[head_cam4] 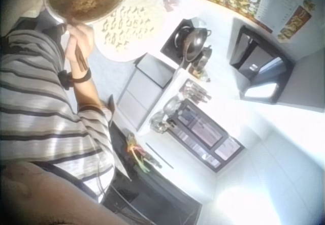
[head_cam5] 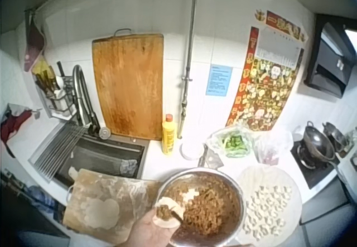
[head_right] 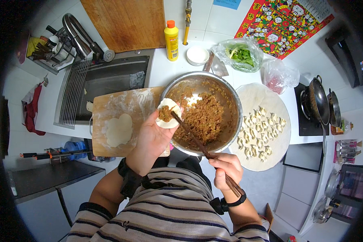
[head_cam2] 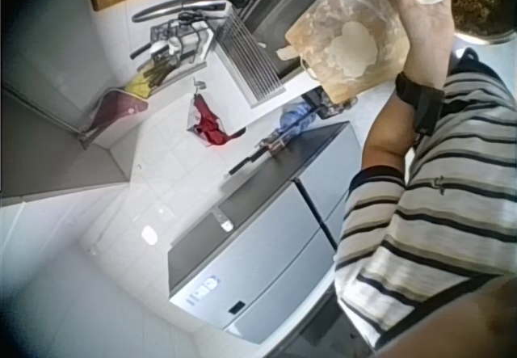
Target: The person scoops a meat mixture from a bowl using chopsticks, places it onto a dough wrapper, and folds the dough to seal it by hand. They place the finished dumpling onto a tray with others and repeat the process.
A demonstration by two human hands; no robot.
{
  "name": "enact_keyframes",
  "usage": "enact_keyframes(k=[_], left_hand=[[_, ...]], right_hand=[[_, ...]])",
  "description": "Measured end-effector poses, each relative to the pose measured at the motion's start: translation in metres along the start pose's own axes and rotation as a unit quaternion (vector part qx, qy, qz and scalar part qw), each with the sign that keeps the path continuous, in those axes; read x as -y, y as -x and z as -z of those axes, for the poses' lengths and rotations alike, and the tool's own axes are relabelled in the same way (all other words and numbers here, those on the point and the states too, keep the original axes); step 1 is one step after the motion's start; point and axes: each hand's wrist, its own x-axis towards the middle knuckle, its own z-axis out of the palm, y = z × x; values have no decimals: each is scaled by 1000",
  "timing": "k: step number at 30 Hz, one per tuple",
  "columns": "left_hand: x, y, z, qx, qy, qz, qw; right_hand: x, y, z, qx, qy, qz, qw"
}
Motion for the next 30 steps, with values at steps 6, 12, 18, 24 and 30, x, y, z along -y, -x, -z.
enact_keyframes(k=[6,12,18,24,30], left_hand=[[2,2,-5,-12,-8,-1,1000],[2,1,0,11,-28,-3,1000],[0,4,-4,1,-66,1,998],[-10,3,-3,2,-118,39,992],[-16,6,-9,8,-137,62,989]], right_hand=[[-2,-1,1,-13,-1,-16,1000],[-7,4,-1,-48,-24,-15,998],[-7,-2,5,-44,-65,-39,996],[-7,-18,12,57,-47,-4,997],[0,-26,15,77,-51,8,996]])
